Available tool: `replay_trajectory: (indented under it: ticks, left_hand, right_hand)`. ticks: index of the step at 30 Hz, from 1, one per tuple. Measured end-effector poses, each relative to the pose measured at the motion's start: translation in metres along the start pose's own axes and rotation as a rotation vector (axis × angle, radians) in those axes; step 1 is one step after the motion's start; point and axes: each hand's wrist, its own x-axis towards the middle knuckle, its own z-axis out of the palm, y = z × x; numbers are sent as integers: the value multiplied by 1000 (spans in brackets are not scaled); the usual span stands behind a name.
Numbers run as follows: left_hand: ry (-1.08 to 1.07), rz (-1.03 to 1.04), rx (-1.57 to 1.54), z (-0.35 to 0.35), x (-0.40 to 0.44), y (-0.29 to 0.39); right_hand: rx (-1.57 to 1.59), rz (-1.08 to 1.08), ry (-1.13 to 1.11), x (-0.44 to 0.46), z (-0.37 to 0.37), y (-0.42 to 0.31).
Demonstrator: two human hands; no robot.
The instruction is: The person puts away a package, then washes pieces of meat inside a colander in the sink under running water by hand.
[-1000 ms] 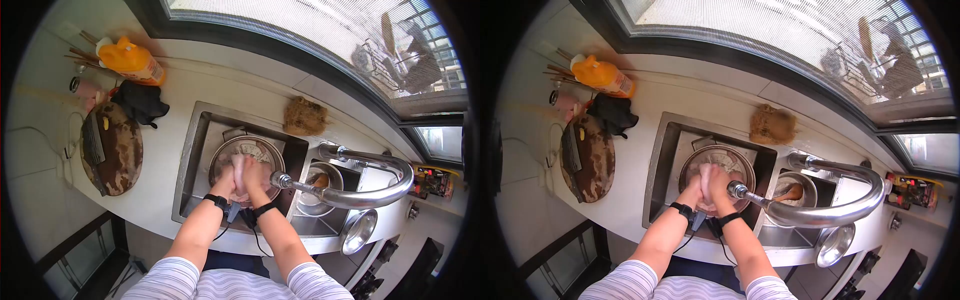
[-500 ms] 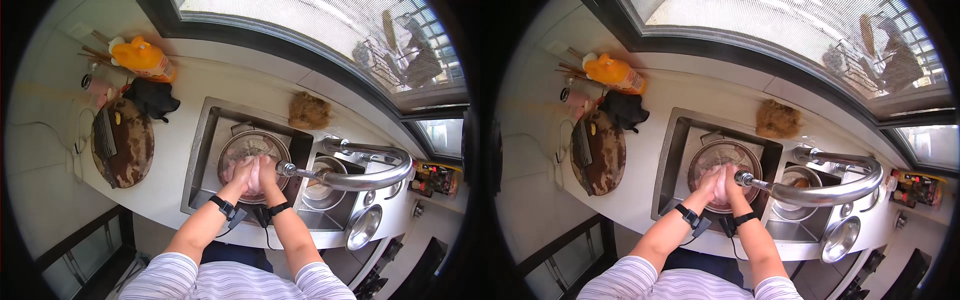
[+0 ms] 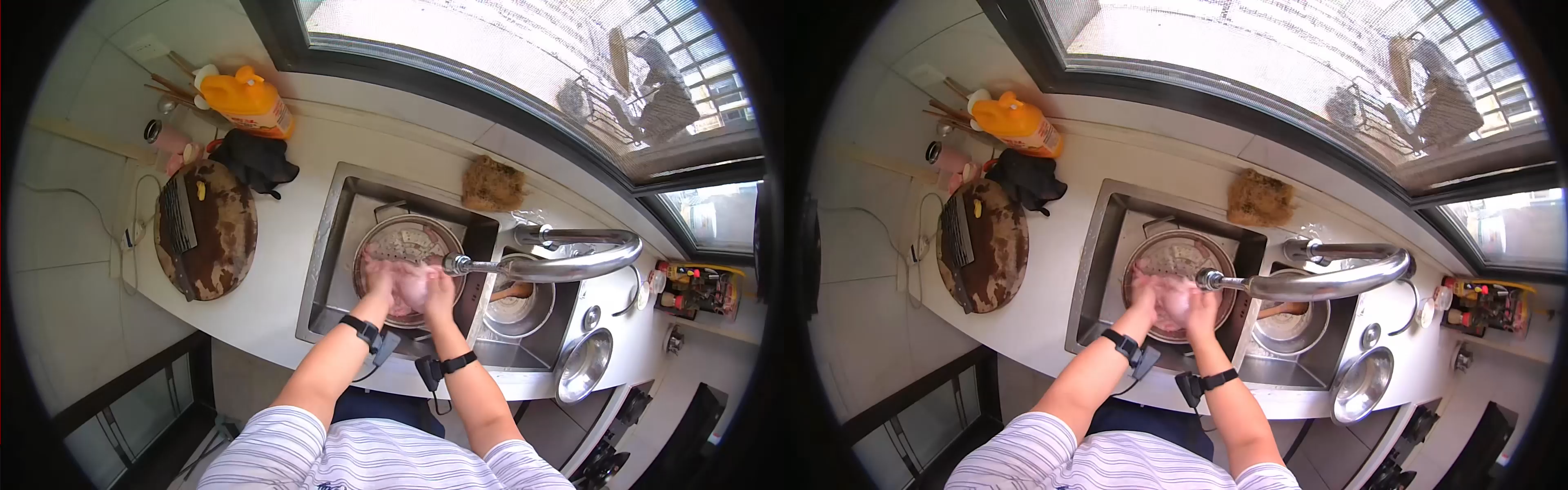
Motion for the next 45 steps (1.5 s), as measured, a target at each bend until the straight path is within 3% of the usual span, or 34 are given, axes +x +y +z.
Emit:
replay_trajectory:
  ticks: [1,3,4,6,8,9,11,12,15,16,17,18,19,20,22,25,29,31,35,37,38,39,41,43,44,45]
  left_hand:
    - [-7,0,1,11,-26,20]
    - [-220,-579,-338,34,-104,87]
    - [-380,-674,-448,17,-88,75]
    - [-509,-745,-325,-6,-68,63]
    - [-791,-886,-224,-30,-43,47]
    - [-793,-894,-207,-30,-46,48]
    - [-527,-576,118,-24,-65,58]
    - [-425,-396,132,-11,-88,75]
    - [-454,-329,-113,-8,-89,78]
    - [-485,-362,-189,-10,-86,79]
    - [-486,-354,-187,-7,-93,89]
    - [-542,-364,-222,-3,-107,103]
    - [-597,-376,-257,-1,-116,112]
    - [-596,-371,-254,-2,-117,113]
    - [-710,-239,-174,-2,-115,113]
    - [-713,-115,-16,1,-124,120]
    - [-659,-216,-67,-2,-114,116]
    - [-678,-268,-200,-3,-108,117]
    - [-875,-258,-180,-2,-120,140]
    - [-924,-245,-191,0,-123,148]
    - [-958,-206,-182,2,-122,148]
    - [-993,-166,-172,3,-122,148]
    - [-1036,-192,-192,8,-121,149]
    - [-1076,-220,-210,9,-121,151]
    - [-999,-235,-241,8,-122,153]
    - [-921,-247,-270,8,-122,155]
  right_hand:
    - [-133,-98,-111,-3,2,0]
    - [-278,-103,-142,-7,11,32]
    - [-282,-114,-196,-17,14,24]
    - [-275,-121,-219,-33,10,14]
    - [-513,-392,-498,-43,-1,11]
    - [-508,-389,-481,-46,-6,5]
    - [-373,91,-606,-47,-20,-8]
    - [-356,126,-515,-46,-28,-11]
    - [-559,-31,-358,-30,-67,-43]
    - [-631,-174,-248,-19,-83,-55]
    - [-612,-161,-144,-4,-101,-66]
    - [-451,-243,-6,12,-117,-85]
    - [-486,-366,103,28,-136,-104]
    - [-186,-307,203,49,-152,-110]
    - [-147,-298,315,77,-173,-146]
    - [61,-295,280,112,-185,-163]
    - [356,-141,283,149,-218,-142]
    - [170,-80,413,133,-204,-148]
    - [379,-264,401,129,-201,-125]
    - [45,-382,728,103,-176,-119]
    - [285,-311,654,82,-149,-110]
    - [240,-251,471,57,-118,-106]
    - [140,139,99,31,-61,-69]
    - [98,234,-379,26,-33,-14]
    - [96,434,-416,18,-23,-19]
    - [100,431,-415,26,-24,-4]
